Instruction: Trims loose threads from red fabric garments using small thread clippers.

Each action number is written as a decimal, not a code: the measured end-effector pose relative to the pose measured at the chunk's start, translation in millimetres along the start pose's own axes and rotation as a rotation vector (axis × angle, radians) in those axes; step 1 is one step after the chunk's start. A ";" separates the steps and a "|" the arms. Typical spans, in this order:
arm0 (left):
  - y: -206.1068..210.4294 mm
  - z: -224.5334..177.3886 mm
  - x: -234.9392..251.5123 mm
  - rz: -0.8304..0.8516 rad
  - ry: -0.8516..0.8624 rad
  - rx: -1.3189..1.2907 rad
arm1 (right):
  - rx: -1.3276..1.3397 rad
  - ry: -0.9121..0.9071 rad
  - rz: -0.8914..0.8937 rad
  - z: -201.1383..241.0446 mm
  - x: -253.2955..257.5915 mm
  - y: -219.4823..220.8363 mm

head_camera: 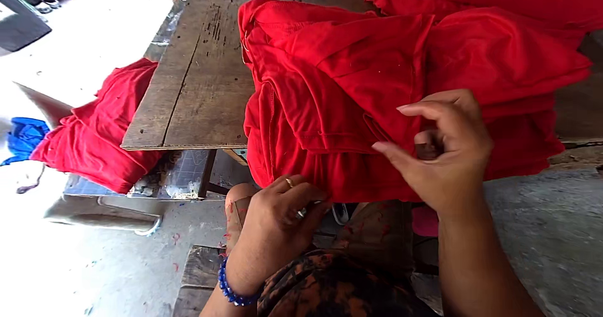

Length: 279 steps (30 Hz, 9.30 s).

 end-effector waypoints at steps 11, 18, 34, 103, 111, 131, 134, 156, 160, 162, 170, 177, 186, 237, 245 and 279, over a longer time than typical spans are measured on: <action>3.1 20.2 53.1 -0.246 -0.017 0.362 | 0.143 0.247 -0.269 -50.9 35.1 -19.4; -19.6 11.0 39.8 -0.354 0.062 -0.018 | 0.184 0.225 -0.399 -72.8 55.9 -36.9; -6.2 -0.7 40.2 -0.590 0.076 -0.208 | 0.563 0.136 0.000 20.6 22.8 58.4; 3.1 25.7 16.0 -0.807 -0.173 -0.815 | 0.092 -0.104 0.236 54.1 -7.5 77.5; 3.9 24.5 14.7 -0.774 -0.110 -0.695 | 0.079 -0.135 0.209 61.5 -6.2 80.8; 7.6 25.1 11.9 -0.782 -0.169 -0.885 | 0.398 0.132 0.194 59.7 -13.3 88.0; 8.2 24.6 11.0 -0.798 -0.209 -0.976 | 0.530 0.278 0.131 54.1 -17.5 96.7; -2.0 26.0 15.1 -0.957 -0.412 -1.123 | 0.456 0.150 0.185 50.1 -24.1 92.0; -3.0 27.7 13.1 -0.935 -0.301 -1.078 | 0.341 0.034 0.211 54.1 -14.3 81.5; -2.9 29.2 11.4 -0.913 -0.276 -1.032 | 0.251 -0.038 0.218 54.5 -11.8 78.0; 2.0 24.6 9.4 -0.827 -0.145 -0.867 | 0.076 -0.122 0.211 59.8 -15.7 80.6; 6.6 19.2 10.6 -0.774 -0.020 -0.747 | 0.113 -0.091 0.195 61.6 -18.0 80.8; 11.8 20.1 10.8 -0.771 -0.047 -0.729 | 0.048 -0.080 0.206 61.8 -19.6 78.8; -2.8 32.8 11.0 -0.744 -0.504 -1.367 | 0.486 0.167 0.211 35.8 -32.4 77.2; -5.4 38.2 13.9 -0.805 -0.452 -1.181 | 0.300 0.095 0.074 34.1 -37.1 83.8; -5.4 50.8 28.2 -0.489 -0.494 -1.004 | 0.705 0.531 0.186 -3.0 41.4 116.1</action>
Point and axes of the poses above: each hand's wrist, its own x-axis towards the middle knuckle, its own y-axis out of the palm, z = x × y, the point moved 5 cm from there along x, towards the middle knuckle, and after that the axes turned 13 degrees about -z, right-handed, at the moved point
